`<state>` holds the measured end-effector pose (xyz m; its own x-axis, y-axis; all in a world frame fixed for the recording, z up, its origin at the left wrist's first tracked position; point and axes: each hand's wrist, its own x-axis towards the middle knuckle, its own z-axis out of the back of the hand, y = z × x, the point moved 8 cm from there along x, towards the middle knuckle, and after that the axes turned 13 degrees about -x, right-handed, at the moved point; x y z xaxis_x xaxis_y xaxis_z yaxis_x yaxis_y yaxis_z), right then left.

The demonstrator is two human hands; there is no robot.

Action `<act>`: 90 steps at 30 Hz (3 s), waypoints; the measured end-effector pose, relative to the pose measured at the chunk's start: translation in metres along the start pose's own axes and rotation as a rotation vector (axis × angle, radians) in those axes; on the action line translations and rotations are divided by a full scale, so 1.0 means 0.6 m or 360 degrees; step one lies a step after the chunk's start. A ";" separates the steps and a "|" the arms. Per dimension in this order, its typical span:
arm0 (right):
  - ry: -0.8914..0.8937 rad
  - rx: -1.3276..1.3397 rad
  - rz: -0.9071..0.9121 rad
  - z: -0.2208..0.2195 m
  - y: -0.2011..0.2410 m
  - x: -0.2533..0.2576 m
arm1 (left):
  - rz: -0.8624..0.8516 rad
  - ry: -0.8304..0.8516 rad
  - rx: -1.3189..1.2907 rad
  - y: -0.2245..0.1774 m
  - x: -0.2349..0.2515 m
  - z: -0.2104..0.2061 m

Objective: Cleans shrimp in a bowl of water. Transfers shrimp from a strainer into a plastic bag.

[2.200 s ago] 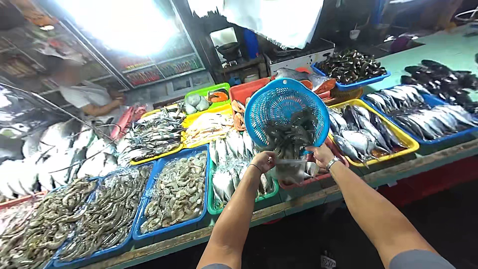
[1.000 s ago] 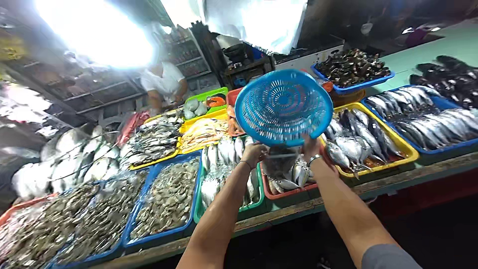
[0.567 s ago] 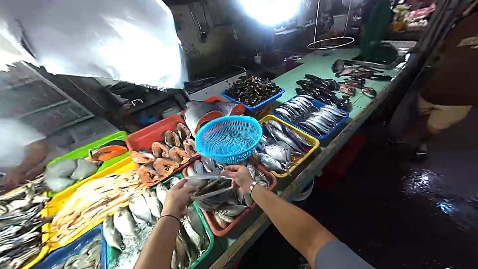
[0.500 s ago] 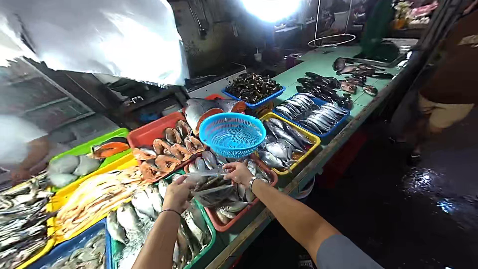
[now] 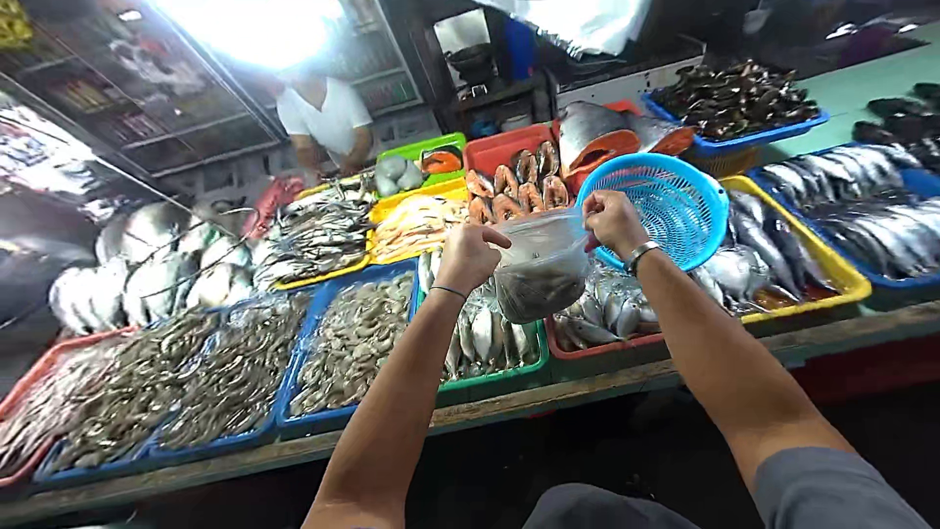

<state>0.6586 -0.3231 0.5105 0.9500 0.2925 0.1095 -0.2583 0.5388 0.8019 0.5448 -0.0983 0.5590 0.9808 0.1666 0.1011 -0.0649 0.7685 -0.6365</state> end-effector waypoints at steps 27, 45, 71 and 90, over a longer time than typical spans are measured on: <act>0.0890 -0.1082 0.1025 -0.190 0.206 -0.064 | -0.0179 -0.0360 -0.0858 0.131 -0.064 -0.204; 0.0818 -0.1696 0.0999 -0.162 0.087 -0.012 | -0.0232 0.0293 -0.0588 0.114 0.012 -0.185; 0.0484 0.0052 0.0353 -0.187 0.015 -0.064 | -0.0734 0.0855 0.1006 0.028 -0.055 -0.221; 0.0060 -0.0409 0.0180 -0.196 0.020 -0.075 | -0.0162 -0.0074 -0.0987 0.112 -0.025 -0.209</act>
<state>0.5920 -0.2369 0.4459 0.9066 0.3889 0.1638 -0.4029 0.6823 0.6101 0.5488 -0.1265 0.4190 0.9666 0.1491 0.2086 0.1604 0.2833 -0.9455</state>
